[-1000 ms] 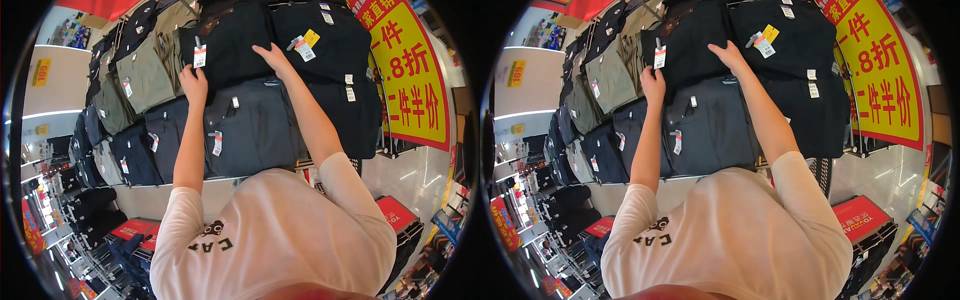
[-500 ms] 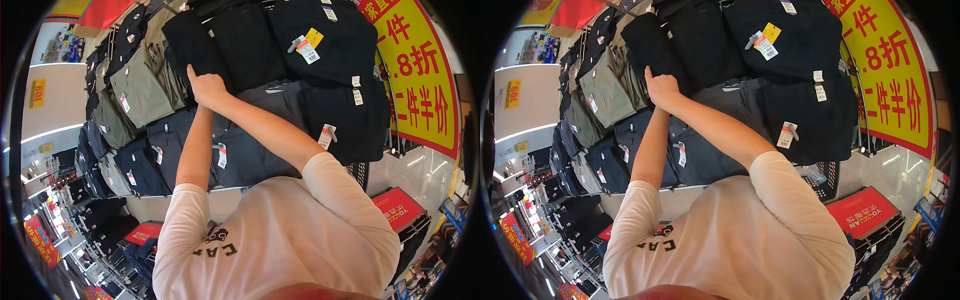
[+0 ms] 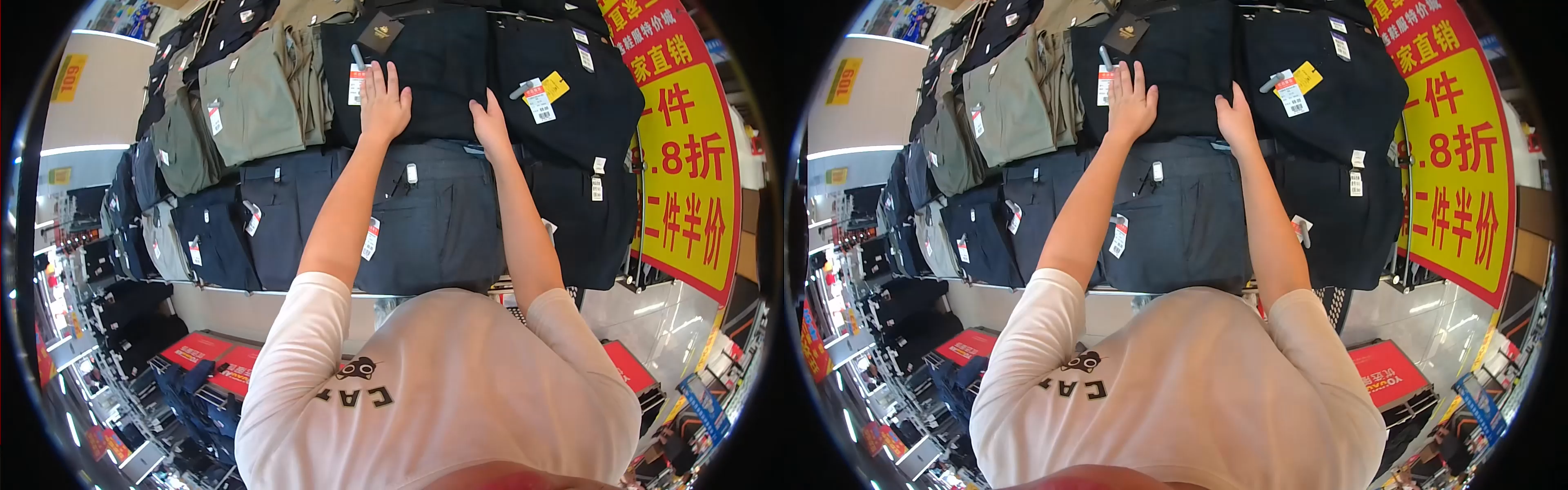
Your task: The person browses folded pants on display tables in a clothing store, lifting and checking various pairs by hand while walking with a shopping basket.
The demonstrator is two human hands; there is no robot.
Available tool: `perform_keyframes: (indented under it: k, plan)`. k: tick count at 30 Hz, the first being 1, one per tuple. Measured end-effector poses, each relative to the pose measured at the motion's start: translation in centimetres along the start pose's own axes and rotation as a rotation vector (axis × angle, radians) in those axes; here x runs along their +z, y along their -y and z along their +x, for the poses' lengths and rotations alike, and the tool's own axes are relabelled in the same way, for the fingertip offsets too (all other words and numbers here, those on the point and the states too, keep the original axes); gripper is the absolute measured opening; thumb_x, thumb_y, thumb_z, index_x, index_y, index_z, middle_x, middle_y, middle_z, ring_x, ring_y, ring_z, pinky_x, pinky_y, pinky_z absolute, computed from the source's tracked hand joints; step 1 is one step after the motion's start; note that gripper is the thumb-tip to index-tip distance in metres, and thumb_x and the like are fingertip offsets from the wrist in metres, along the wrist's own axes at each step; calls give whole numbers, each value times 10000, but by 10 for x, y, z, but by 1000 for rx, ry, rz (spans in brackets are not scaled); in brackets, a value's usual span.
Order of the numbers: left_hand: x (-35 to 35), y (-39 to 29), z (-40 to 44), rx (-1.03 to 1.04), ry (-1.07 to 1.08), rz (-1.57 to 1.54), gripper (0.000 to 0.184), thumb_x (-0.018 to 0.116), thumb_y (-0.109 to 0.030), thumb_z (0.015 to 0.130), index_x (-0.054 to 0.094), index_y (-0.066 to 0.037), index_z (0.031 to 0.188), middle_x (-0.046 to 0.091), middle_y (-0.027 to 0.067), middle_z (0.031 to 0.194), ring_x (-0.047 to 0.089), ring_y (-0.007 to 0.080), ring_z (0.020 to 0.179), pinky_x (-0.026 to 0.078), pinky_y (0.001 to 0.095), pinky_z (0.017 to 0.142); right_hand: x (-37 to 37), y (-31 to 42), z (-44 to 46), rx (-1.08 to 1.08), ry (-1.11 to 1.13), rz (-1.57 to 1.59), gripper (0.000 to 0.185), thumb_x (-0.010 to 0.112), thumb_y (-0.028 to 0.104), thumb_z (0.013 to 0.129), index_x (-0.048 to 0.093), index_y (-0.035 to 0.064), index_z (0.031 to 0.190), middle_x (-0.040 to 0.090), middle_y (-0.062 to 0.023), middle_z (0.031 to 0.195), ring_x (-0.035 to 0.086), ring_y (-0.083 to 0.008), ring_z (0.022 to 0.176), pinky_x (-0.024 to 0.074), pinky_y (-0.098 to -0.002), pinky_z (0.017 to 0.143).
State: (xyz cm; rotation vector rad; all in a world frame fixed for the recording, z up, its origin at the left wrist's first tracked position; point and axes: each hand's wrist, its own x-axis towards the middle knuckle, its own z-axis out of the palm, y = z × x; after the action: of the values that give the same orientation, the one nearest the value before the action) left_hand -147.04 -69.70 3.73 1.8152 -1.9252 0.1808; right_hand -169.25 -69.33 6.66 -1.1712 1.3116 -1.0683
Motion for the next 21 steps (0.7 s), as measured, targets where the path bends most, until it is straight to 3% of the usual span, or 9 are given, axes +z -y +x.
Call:
perform_keyframes:
  k: [8, 11, 12, 13, 15, 17, 19, 21]
  plan:
    - [-12, 11, 3, 16, 66, -29, 656, 498, -399, 961, 317, -88, 1510, 279, 260, 1546, 279, 426, 1430, 247, 495, 1163, 10, -17, 8, -84, -159, -203, 553, 555, 244, 927, 431, -2, 1408, 556, -255, 1335, 520, -367, 1271, 407, -367, 1040]
    - [-19, 16, 2, 36, 100, -31, 646, 497, -404, 960, 334, -92, 1501, 303, 269, 1532, 307, 414, 1421, 259, 502, 1156, -2, 0, -2, -55, -60, -280, 577, 559, 248, 950, 398, -31, 1428, 519, -246, 1390, 483, -330, 1317, 364, -350, 1083]
    - [-26, 12, 0, 32, 89, -7, 592, 519, -363, 959, 411, -52, 1451, 371, 283, 1488, 363, 414, 1389, 296, 483, 1141, -5, -15, 0, -199, -162, -410, 542, 570, 264, 951, 430, 4, 1406, 617, -210, 1232, 624, -287, 1094, 483, -338, 924]
    - [-34, 9, -5, 30, 85, -2, 592, 519, -363, 959, 411, -52, 1451, 371, 283, 1488, 363, 414, 1389, 296, 483, 1141, -13, -30, 2, -109, -104, -287, 483, 568, 259, 966, 454, 45, 1383, 648, -128, 1008, 629, -172, 796, 510, -288, 690]
    - [-51, 1, -21, -16, 106, -363, 521, 535, -303, 966, 479, -7, 1391, 447, 297, 1423, 413, 434, 1346, 328, 441, 1128, -30, 2, -46, -22, 20, -120, 411, 556, 232, 987, 467, 77, 1357, 585, -51, 833, 511, -75, 634, 433, -235, 535]
    - [-76, -11, -62, -41, 65, -472, 461, 531, -248, 986, 507, 22, 1360, 522, 266, 1371, 465, 382, 1324, 379, 392, 1094, -62, -3, -83, -69, 81, -74, 331, 563, 193, 990, 511, 51, 1285, 627, -61, 846, 583, -86, 717, 481, -236, 625]
    - [-127, -34, -113, -247, 69, -748, 357, 544, -192, 976, 585, 26, 1255, 615, 222, 1261, 577, 328, 1216, 443, 371, 1023, -99, -6, -129, -75, 28, -39, 258, 560, 184, 996, 570, 42, 1211, 589, -6, 788, 533, -71, 664, 462, -228, 603]
    - [-144, -39, -175, -512, 163, -937, 259, 511, -153, 998, 636, 5, 1160, 700, 133, 962, 679, 189, 918, 520, 296, 841, -137, -3, -179, 24, -54, -115, 196, 555, 183, 998, 626, 37, 1107, 548, 21, 757, 495, -52, 650, 438, -213, 587]
